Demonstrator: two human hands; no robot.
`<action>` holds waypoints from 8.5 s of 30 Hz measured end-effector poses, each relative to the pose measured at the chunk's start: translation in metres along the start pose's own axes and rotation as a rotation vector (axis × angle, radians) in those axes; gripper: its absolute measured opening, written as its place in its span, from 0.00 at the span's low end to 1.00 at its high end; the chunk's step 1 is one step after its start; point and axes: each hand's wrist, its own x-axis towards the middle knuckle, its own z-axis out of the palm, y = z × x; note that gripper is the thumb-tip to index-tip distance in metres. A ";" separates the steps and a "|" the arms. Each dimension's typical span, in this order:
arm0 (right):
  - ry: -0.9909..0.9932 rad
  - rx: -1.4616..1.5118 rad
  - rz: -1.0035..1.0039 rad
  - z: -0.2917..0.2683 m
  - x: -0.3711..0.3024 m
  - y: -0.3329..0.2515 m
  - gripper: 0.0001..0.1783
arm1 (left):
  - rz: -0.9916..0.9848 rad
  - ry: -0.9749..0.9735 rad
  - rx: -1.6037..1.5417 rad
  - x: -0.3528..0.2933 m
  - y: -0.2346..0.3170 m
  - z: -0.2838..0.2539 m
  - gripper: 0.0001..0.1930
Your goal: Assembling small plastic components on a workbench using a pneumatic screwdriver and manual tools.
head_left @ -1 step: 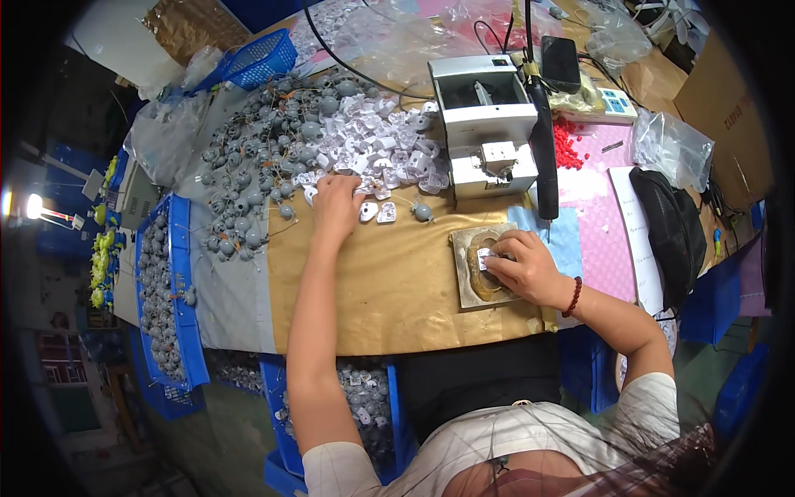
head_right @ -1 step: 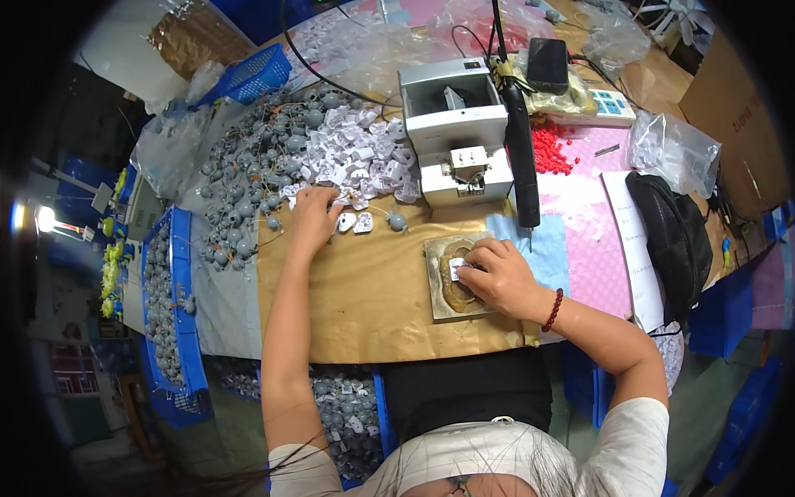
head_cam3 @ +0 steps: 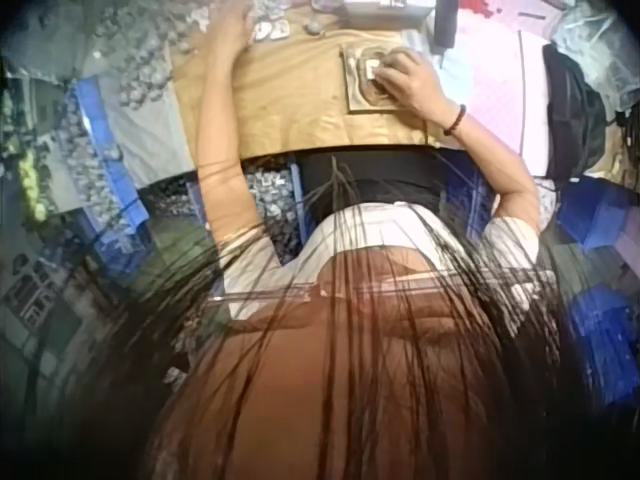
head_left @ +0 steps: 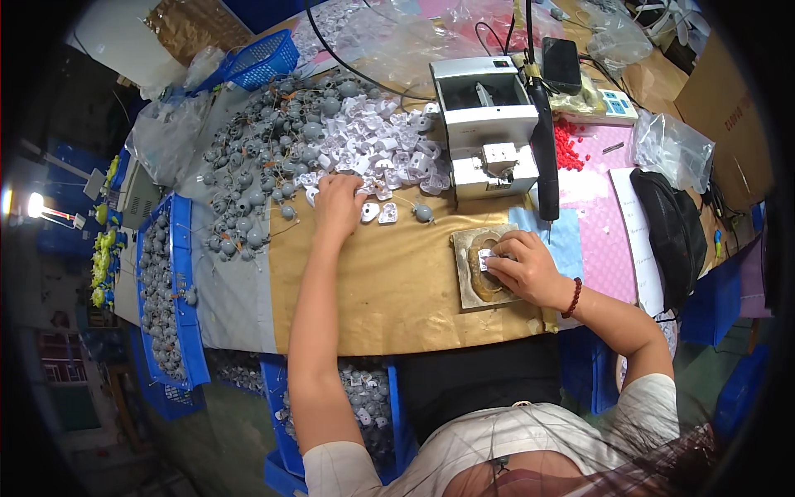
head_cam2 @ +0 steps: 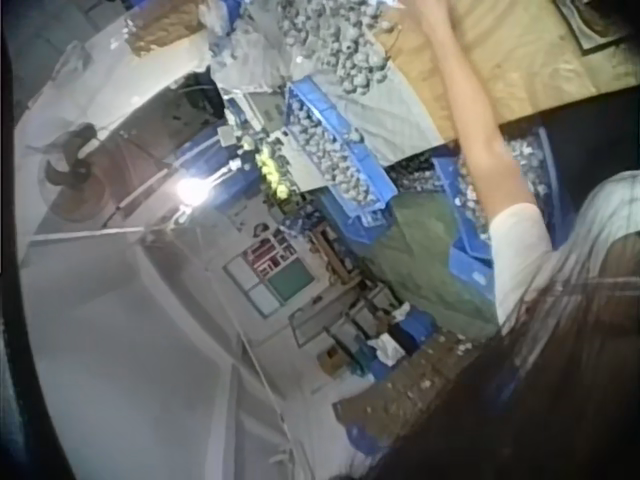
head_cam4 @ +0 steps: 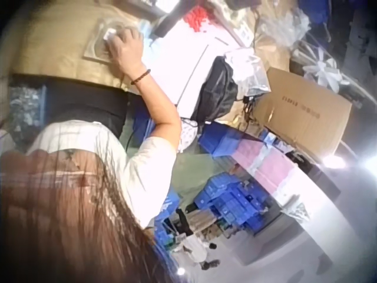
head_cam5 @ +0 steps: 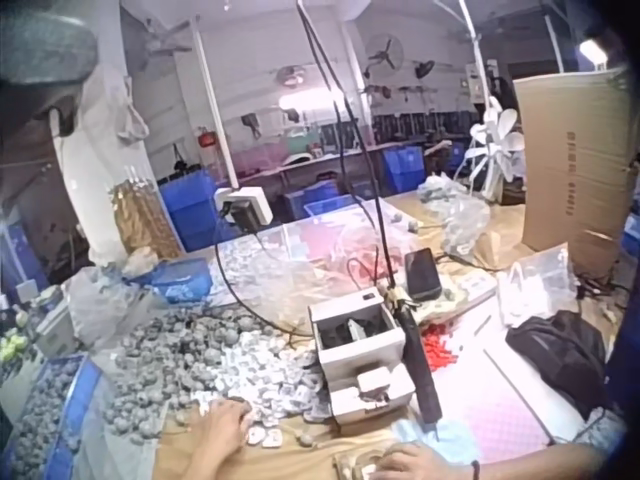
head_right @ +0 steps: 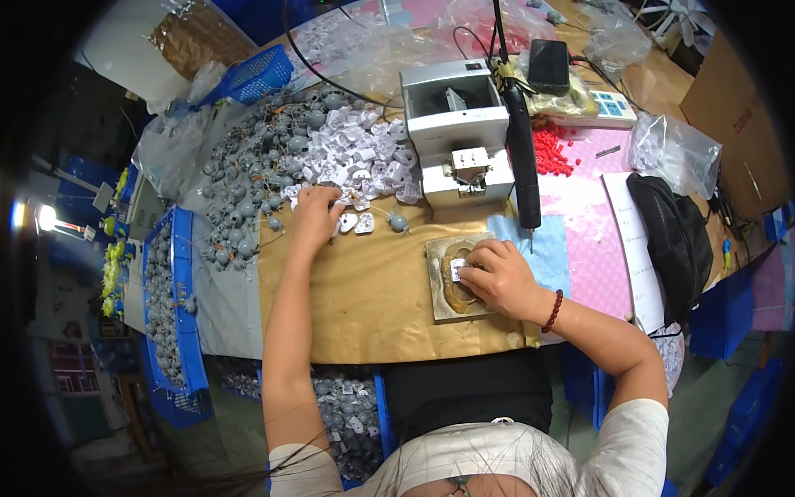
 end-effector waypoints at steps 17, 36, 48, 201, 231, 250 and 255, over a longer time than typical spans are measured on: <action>0.006 0.636 0.109 -0.063 0.087 -0.020 0.23 | -0.134 -0.292 -1.124 -0.059 0.174 -0.071 0.08; -0.290 -0.034 -0.091 -0.024 0.023 0.001 0.21 | 0.045 -0.211 -0.717 -0.137 0.184 -0.001 0.12; -0.225 0.135 0.016 -0.032 0.011 0.001 0.17 | 0.243 -0.047 -0.166 -0.120 0.198 0.009 0.22; 0.485 0.611 0.825 -0.064 0.060 0.053 0.31 | 0.074 -0.046 -0.432 -0.093 0.194 0.027 0.22; -0.048 1.373 0.688 -0.023 0.050 -0.003 0.14 | 0.035 -0.186 -0.700 -0.134 0.170 -0.044 0.20; 0.052 -0.492 0.732 -0.077 -0.047 0.243 0.09 | -0.080 -0.004 -0.062 -0.087 0.030 -0.021 0.21; 0.109 -0.407 0.702 -0.076 -0.049 0.236 0.06 | -0.098 -0.031 -0.140 -0.084 0.031 0.001 0.18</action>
